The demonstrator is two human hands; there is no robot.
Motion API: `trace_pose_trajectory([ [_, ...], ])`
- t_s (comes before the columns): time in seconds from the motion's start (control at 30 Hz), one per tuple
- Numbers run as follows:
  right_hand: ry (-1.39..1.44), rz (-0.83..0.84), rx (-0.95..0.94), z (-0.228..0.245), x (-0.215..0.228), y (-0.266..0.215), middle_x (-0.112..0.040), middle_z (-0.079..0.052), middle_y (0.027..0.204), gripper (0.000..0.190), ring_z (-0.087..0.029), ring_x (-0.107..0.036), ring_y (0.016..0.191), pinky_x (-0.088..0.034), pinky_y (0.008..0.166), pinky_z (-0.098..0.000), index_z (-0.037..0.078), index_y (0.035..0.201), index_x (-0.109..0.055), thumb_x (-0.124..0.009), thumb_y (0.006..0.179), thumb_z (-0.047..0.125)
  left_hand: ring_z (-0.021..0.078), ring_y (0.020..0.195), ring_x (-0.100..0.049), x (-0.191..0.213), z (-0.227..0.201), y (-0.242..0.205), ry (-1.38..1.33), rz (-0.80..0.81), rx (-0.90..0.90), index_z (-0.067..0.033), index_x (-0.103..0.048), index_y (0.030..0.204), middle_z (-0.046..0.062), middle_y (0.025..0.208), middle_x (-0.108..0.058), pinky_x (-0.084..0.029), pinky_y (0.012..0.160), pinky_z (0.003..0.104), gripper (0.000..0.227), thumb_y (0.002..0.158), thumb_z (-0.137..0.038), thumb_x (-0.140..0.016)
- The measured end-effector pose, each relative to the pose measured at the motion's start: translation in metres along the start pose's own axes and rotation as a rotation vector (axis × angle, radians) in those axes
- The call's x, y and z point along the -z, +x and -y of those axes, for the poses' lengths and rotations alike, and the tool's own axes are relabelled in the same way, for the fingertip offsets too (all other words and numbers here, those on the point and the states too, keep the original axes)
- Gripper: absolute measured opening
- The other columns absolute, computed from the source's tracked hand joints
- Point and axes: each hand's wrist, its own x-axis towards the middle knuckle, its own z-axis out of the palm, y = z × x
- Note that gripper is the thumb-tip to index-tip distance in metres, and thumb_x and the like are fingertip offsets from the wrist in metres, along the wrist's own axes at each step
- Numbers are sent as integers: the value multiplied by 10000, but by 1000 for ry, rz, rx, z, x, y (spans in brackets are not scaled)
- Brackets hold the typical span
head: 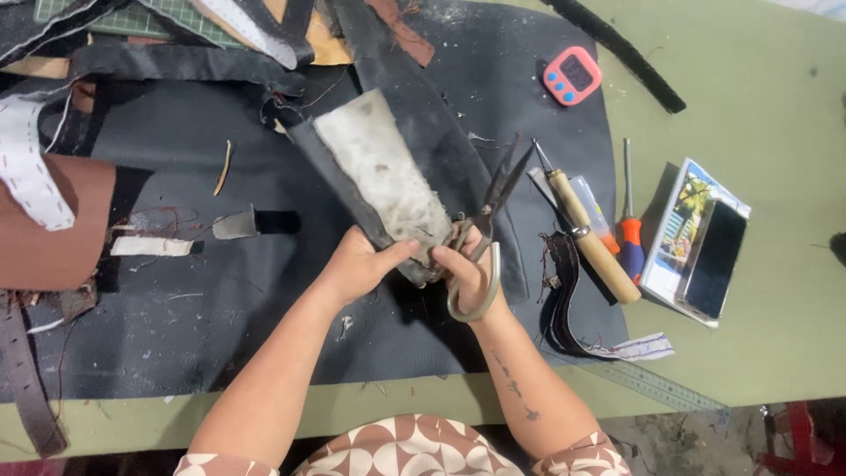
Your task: Trimming and cutting small pieces of leather scraps using scissors at a workshop table.
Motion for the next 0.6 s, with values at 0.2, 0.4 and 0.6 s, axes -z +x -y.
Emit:
trace_pose_trajectory([
  [0.2, -191, -92, 110, -59, 47, 2, -646, -150, 652, 293, -168, -583, 509, -471, 489, -269, 2, 1009, -563, -738, 890, 206, 116, 968, -680, 4, -5, 2, 83, -158, -57, -71, -810, 1069, 104, 1020, -799, -560, 924, 403, 225, 880, -190, -830],
  [0.4, 249, 88, 106, -106, 68, 13, -727, -164, 964, 561, -141, -707, 733, -558, 612, -254, 12, 1153, -540, -582, 961, 538, 300, 1385, -459, 10, -49, -14, 765, -621, -546, -59, -716, 1260, 69, 1346, -653, -54, 1220, 505, 373, 945, -208, -848],
  [0.6, 142, 59, -25, -60, 31, -8, -454, -34, 674, 347, -127, -459, 569, -413, 528, -220, -14, 1044, -586, -710, 803, 203, 495, 1483, -228, 46, 20, 16, 1240, -737, -1043, -342, -838, 1149, 239, 1563, -455, -104, 1156, 625, 285, 972, -119, -841],
])
